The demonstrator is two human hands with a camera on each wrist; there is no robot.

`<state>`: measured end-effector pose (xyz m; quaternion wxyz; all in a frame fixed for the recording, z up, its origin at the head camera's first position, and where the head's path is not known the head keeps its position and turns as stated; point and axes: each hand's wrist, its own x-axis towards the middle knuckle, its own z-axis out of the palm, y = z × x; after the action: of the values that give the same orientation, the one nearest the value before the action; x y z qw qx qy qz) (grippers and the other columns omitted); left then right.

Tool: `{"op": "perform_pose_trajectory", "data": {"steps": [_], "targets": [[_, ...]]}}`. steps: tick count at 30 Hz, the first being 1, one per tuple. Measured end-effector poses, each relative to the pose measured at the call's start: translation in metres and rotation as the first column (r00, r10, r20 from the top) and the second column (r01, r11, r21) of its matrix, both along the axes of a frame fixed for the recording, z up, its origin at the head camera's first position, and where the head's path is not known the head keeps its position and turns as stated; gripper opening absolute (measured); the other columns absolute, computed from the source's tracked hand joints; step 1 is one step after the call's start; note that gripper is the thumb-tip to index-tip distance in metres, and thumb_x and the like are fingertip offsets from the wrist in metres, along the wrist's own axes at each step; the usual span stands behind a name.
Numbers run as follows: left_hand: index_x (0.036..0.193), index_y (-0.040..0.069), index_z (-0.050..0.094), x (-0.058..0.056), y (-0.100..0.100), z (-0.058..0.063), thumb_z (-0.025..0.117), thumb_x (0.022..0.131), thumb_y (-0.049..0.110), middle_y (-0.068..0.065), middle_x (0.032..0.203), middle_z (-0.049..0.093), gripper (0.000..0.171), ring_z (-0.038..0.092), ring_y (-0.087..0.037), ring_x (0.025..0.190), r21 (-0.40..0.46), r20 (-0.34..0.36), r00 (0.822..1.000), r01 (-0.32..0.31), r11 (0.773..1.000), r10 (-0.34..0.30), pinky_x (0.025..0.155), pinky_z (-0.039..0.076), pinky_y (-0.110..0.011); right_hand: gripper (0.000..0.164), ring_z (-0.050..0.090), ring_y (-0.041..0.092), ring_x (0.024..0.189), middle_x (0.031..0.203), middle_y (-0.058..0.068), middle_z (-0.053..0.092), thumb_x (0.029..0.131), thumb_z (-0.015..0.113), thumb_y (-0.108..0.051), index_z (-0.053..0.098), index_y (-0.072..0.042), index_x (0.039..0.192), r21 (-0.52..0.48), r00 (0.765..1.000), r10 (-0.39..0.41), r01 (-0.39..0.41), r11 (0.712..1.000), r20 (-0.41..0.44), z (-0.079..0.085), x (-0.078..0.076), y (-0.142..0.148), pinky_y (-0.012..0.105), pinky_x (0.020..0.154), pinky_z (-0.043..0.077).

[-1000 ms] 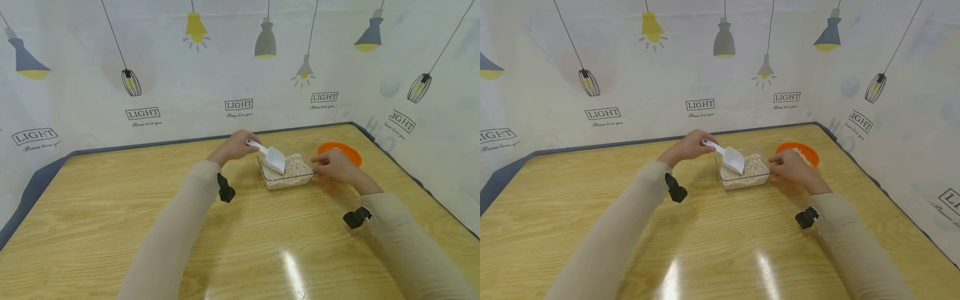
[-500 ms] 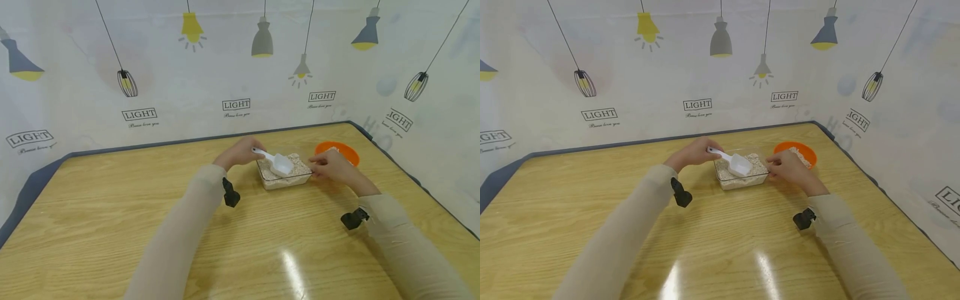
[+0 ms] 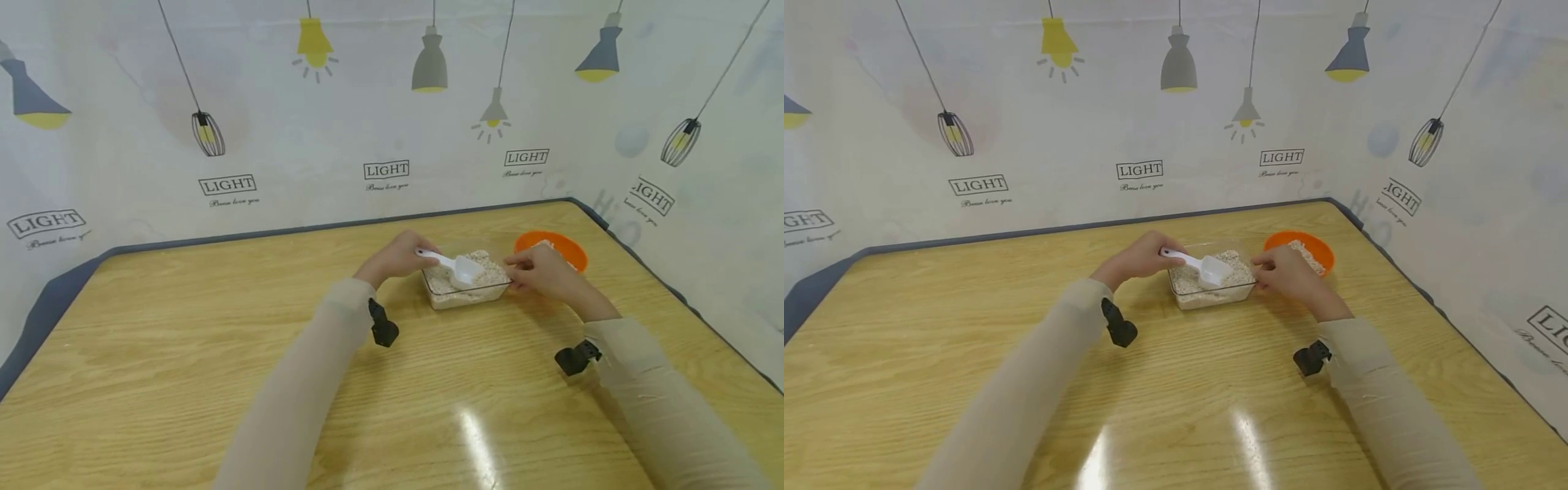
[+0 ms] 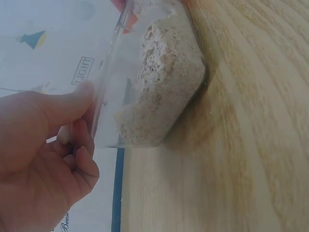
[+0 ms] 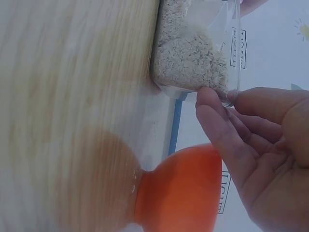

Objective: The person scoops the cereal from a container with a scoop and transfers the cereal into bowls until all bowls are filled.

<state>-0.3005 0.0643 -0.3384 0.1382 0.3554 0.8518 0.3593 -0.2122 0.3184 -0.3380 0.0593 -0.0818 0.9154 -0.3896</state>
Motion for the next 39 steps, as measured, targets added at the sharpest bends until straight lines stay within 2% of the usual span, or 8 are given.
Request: {"op": "perform_pose_trajectory", "data": {"steps": [9,13,19,25,29,35,39], "targets": [[0.112,0.000,0.064,0.007,0.006,0.007,0.058,0.091,0.013,-0.013,0.114,0.061,0.025,0.055,-0.024,0.108,-0.035,-0.040,0.999,0.010,0.999,-0.011,0.090,0.044,-0.030,0.036,0.065,0.031,0.075,0.091,0.022,0.065,0.091,0.053,-0.002,0.049,0.018,0.121,0.017,1.000,0.000,0.000,1.000,-0.004,0.000,0.000,0.000,0.036,0.067,0.054],[0.112,-0.002,0.064,0.007,0.004,0.004,0.059,0.091,0.012,-0.015,0.112,0.062,0.026,0.056,-0.025,0.106,-0.006,-0.038,0.999,0.001,1.000,-0.002,0.089,0.044,-0.030,0.036,0.065,0.032,0.076,0.091,0.023,0.065,0.091,0.053,-0.001,0.048,0.018,0.121,0.005,1.000,0.006,-0.006,1.000,-0.012,-0.001,0.000,0.000,0.037,0.067,0.054],[0.113,-0.001,0.063,0.006,0.002,0.000,0.058,0.091,0.013,-0.014,0.114,0.061,0.027,0.055,-0.024,0.106,0.019,0.004,0.999,-0.034,0.999,0.034,0.088,0.045,-0.032,0.036,0.065,0.032,0.077,0.091,0.022,0.065,0.092,0.053,-0.002,0.048,0.017,0.122,-0.004,1.000,0.006,-0.006,1.000,-0.017,-0.003,0.001,0.001,0.037,0.067,0.053],[0.114,-0.002,0.062,0.003,-0.002,-0.002,0.057,0.092,0.013,-0.015,0.116,0.060,0.027,0.055,-0.024,0.107,0.031,-0.005,1.000,-0.022,0.999,0.022,0.087,0.045,-0.032,0.036,0.065,0.031,0.078,0.092,0.022,0.065,0.092,0.053,-0.003,0.048,0.016,0.123,-0.022,1.000,-0.011,0.011,1.000,-0.011,-0.004,0.002,0.002,0.035,0.068,0.053],[0.114,-0.002,0.062,0.000,-0.007,-0.005,0.057,0.092,0.013,-0.015,0.117,0.060,0.028,0.056,-0.022,0.102,0.055,0.001,1.000,-0.031,0.998,0.031,0.082,0.047,-0.028,0.037,0.066,0.030,0.077,0.094,0.023,0.065,0.092,0.054,-0.004,0.048,0.016,0.122,-0.033,1.000,-0.011,0.010,0.999,-0.014,-0.004,0.002,0.001,0.035,0.068,0.053],[0.114,-0.002,0.063,-0.001,-0.012,-0.006,0.057,0.092,0.014,-0.015,0.112,0.062,0.027,0.056,-0.018,0.084,0.093,0.046,0.996,-0.076,0.993,0.072,0.067,0.045,-0.025,0.037,0.065,0.032,0.079,0.095,0.024,0.064,0.093,0.053,-0.005,0.048,0.016,0.123,-0.036,1.000,-0.011,0.011,0.999,-0.013,-0.002,0.003,-0.001,0.037,0.069,0.053],[0.115,-0.002,0.062,-0.002,-0.015,-0.006,0.057,0.092,0.014,-0.014,0.110,0.063,0.028,0.057,-0.017,0.085,0.112,0.062,0.995,-0.086,0.990,0.079,0.069,0.046,-0.025,0.037,0.065,0.033,0.080,0.098,0.026,0.063,0.093,0.053,-0.005,0.048,0.016,0.123,-0.042,1.000,-0.018,0.018,0.999,0.001,-0.001,0.004,0.000,0.037,0.069,0.053]]}}
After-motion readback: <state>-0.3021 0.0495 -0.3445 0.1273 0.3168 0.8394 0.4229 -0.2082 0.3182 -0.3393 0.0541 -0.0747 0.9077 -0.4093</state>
